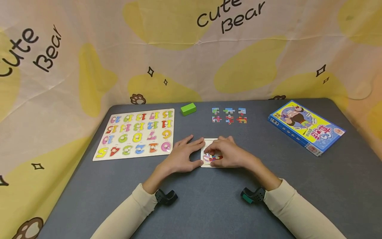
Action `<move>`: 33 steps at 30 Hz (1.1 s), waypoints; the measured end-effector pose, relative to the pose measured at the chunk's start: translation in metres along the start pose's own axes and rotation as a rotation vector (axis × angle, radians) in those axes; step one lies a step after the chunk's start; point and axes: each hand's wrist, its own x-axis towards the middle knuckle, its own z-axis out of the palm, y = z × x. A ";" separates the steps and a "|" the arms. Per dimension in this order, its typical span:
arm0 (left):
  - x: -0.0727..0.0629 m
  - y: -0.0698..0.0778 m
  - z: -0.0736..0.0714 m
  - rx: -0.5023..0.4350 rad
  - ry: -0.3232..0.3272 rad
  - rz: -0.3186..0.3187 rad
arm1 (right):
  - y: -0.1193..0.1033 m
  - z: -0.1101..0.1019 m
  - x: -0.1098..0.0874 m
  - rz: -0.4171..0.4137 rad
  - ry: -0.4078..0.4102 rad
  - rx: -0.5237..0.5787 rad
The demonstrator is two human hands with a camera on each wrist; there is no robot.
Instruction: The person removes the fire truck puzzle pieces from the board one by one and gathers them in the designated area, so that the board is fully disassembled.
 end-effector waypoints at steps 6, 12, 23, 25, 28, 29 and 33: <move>-0.001 0.001 -0.001 -0.003 0.000 -0.001 | 0.001 0.000 0.001 -0.054 0.017 -0.071; -0.002 0.002 -0.001 0.003 -0.006 -0.006 | 0.010 -0.004 0.000 -0.060 0.030 0.010; -0.003 0.003 0.000 -0.007 -0.016 -0.016 | 0.032 -0.014 -0.002 0.027 0.116 0.079; -0.002 0.002 0.000 -0.008 -0.016 -0.014 | 0.036 -0.016 -0.002 0.046 0.136 0.079; -0.002 0.002 0.001 -0.004 -0.016 -0.013 | 0.045 -0.019 -0.002 0.075 0.169 0.069; -0.002 0.003 0.001 -0.005 -0.016 -0.013 | 0.048 -0.020 -0.002 0.083 0.178 0.061; -0.002 0.003 0.001 -0.007 -0.017 -0.019 | 0.059 -0.023 0.001 0.119 0.200 0.025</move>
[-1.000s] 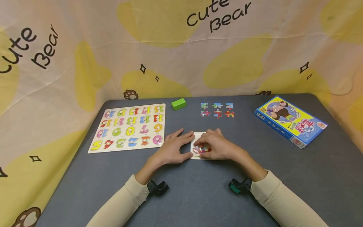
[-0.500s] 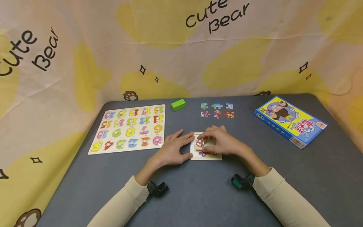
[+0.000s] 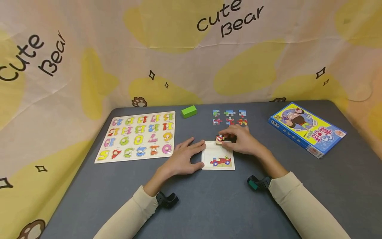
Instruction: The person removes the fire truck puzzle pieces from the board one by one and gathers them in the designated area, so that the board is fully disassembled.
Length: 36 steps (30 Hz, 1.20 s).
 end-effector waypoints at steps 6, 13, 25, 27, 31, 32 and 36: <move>0.000 -0.001 0.001 0.010 -0.001 0.000 | 0.008 -0.001 0.008 0.026 0.016 -0.077; -0.001 0.000 0.001 0.016 0.004 0.005 | 0.007 -0.001 0.022 0.037 0.019 -0.166; 0.000 0.001 0.002 0.006 0.009 0.012 | 0.008 0.000 0.022 0.099 0.056 -0.172; 0.000 0.001 0.001 0.004 0.010 0.013 | 0.009 0.001 0.021 0.118 0.080 -0.176; 0.000 0.001 0.000 0.008 0.008 0.006 | 0.009 0.003 0.019 0.137 0.111 -0.189; 0.000 0.000 0.000 0.012 0.008 0.004 | 0.009 0.003 0.019 0.139 0.115 -0.191; 0.000 -0.001 0.001 0.017 0.008 0.008 | 0.007 0.005 0.020 0.158 0.124 -0.185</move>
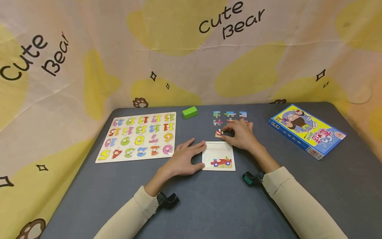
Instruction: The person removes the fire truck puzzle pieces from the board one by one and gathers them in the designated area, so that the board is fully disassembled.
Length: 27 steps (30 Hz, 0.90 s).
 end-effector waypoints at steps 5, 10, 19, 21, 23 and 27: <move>-0.001 0.001 0.000 -0.007 -0.002 0.005 | -0.002 0.002 0.002 0.031 0.000 0.003; -0.001 0.001 -0.001 -0.009 -0.005 -0.002 | -0.003 0.003 0.005 0.040 0.002 -0.001; 0.000 -0.001 0.000 0.001 -0.011 -0.013 | -0.002 0.002 0.003 0.016 0.018 0.051; 0.001 -0.001 0.000 0.002 -0.012 -0.012 | -0.002 0.000 0.000 -0.023 0.025 0.086; 0.001 0.000 0.000 0.004 -0.012 -0.012 | -0.002 -0.002 -0.003 -0.081 0.022 0.134; 0.001 0.000 0.000 0.009 -0.013 -0.012 | -0.005 -0.007 -0.012 -0.181 -0.034 0.221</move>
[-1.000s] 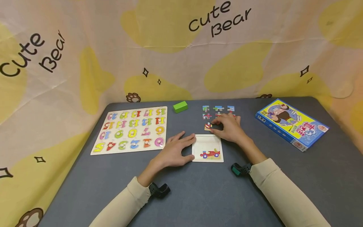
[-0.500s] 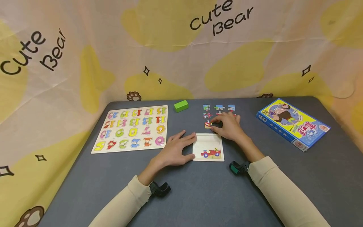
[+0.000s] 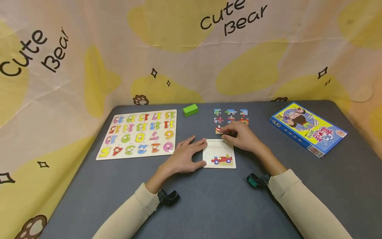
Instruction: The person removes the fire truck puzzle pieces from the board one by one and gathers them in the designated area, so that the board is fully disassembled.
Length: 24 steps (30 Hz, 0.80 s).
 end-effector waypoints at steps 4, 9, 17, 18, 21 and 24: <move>0.000 -0.001 0.000 0.001 0.002 0.010 | -0.010 -0.001 -0.009 -0.046 -0.100 0.037; 0.000 -0.001 0.001 -0.001 0.008 0.023 | -0.021 0.000 -0.022 -0.064 -0.208 0.022; 0.000 0.000 0.001 -0.005 0.012 0.024 | -0.034 0.004 -0.032 -0.082 -0.290 0.003; 0.000 0.000 0.001 -0.005 0.013 0.025 | -0.035 0.004 -0.033 -0.085 -0.298 -0.003; -0.001 0.001 0.000 -0.004 0.012 0.025 | -0.036 0.004 -0.035 -0.092 -0.317 -0.017; -0.001 0.001 -0.001 -0.002 0.012 0.025 | -0.036 0.002 -0.036 -0.096 -0.329 -0.027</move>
